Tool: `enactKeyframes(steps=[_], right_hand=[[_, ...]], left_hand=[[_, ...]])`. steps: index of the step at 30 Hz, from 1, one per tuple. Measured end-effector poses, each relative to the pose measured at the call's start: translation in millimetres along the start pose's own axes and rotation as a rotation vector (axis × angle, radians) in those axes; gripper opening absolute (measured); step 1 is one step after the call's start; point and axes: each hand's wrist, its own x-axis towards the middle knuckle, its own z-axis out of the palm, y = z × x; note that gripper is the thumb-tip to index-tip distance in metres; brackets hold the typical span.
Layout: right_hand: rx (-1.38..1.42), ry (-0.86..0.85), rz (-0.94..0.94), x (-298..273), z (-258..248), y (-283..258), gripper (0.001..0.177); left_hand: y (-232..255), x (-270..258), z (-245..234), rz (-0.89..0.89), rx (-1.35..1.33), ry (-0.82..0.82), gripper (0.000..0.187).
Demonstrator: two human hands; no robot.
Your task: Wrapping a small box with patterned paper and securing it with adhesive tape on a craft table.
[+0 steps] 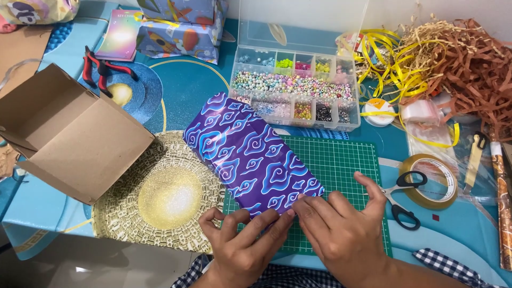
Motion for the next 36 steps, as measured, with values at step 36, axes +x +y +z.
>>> enactKeyframes(steps=[36], right_hand=[[-0.066, -0.015, -0.111, -18, 7, -4, 0.037]], left_hand=[[1, 9, -8, -0.076, 0.276, -0.049, 0.021]])
